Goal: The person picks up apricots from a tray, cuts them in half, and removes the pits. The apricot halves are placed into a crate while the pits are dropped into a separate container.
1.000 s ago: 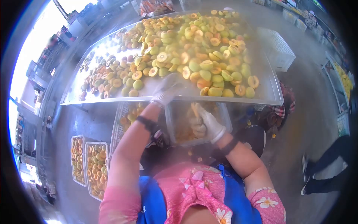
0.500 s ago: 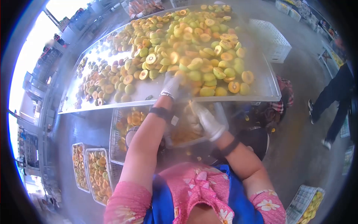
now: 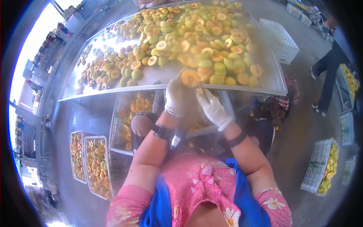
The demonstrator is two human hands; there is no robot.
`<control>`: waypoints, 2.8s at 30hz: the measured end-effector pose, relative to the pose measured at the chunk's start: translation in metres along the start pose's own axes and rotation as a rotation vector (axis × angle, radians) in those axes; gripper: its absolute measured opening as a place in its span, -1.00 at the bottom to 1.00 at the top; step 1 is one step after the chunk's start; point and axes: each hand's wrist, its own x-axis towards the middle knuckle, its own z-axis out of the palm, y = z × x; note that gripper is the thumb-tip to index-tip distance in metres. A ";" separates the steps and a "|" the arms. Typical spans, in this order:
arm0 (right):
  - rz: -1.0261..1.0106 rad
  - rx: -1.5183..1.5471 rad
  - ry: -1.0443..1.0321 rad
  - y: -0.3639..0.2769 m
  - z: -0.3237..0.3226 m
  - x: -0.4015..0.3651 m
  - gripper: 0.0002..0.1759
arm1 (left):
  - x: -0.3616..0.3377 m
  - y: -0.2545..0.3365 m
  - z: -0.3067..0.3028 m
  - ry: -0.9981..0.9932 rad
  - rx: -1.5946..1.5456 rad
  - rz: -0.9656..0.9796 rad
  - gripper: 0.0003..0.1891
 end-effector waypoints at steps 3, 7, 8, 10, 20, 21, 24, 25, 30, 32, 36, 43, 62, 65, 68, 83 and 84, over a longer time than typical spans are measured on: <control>-0.169 -0.075 0.081 0.000 -0.004 -0.002 -0.71 | -0.012 0.000 0.009 -0.063 0.044 0.019 -0.61; -0.232 -0.253 0.089 -0.004 -0.008 -0.004 -0.72 | -0.033 -0.002 0.022 0.020 0.101 -0.043 -0.57; -0.214 -0.295 0.075 -0.007 -0.009 -0.005 -0.72 | -0.036 -0.002 0.024 0.021 0.143 -0.045 -0.55; -0.203 -0.321 0.049 -0.007 -0.009 -0.006 -0.72 | -0.034 -0.006 0.016 0.013 0.294 -0.001 -0.53; -0.159 -0.449 -0.038 -0.004 -0.011 -0.008 -0.69 | -0.044 -0.007 0.030 0.078 0.160 -0.090 -0.53; -0.156 -0.448 -0.039 -0.004 -0.011 -0.008 -0.69 | -0.036 -0.012 0.017 0.080 0.159 -0.092 -0.53; -0.159 -0.499 -0.053 -0.003 -0.008 -0.009 -0.67 | -0.010 -0.028 -0.033 0.030 0.433 0.117 -0.55; -0.160 -0.520 -0.049 0.001 -0.006 -0.009 -0.65 | -0.007 -0.028 -0.035 0.042 0.501 0.133 -0.55; -0.147 -0.561 -0.072 0.013 0.001 -0.010 -0.60 | -0.004 -0.011 -0.032 0.164 0.631 0.028 -0.55; -0.077 -0.571 -0.121 0.002 -0.002 -0.016 -0.59 | -0.010 0.002 -0.016 0.070 0.847 -0.074 -0.52; -0.261 -0.623 -0.162 0.032 0.002 -0.017 -0.59 | -0.009 0.031 0.009 -0.126 1.262 -0.305 -0.44; -0.088 -0.100 0.013 0.021 0.010 -0.009 -0.51 | -0.022 -0.025 -0.014 -0.014 0.880 0.407 -0.46; 0.398 0.369 -0.378 0.010 -0.001 -0.020 -0.45 | -0.020 -0.011 -0.018 0.110 0.623 0.068 -0.46; 0.178 0.237 -0.205 0.021 0.018 -0.018 -0.49 | -0.032 -0.023 0.001 0.214 0.800 0.208 -0.42; 0.252 0.356 -0.318 0.035 0.018 -0.017 -0.46 | -0.045 -0.013 0.029 0.319 0.958 0.285 -0.46; 0.111 0.217 -0.285 0.039 0.005 -0.015 -0.42 | -0.024 -0.009 0.004 0.132 0.687 -0.029 -0.52; 0.064 0.132 -0.222 0.040 0.011 -0.017 -0.39 | -0.023 -0.019 -0.003 0.152 0.819 0.119 -0.53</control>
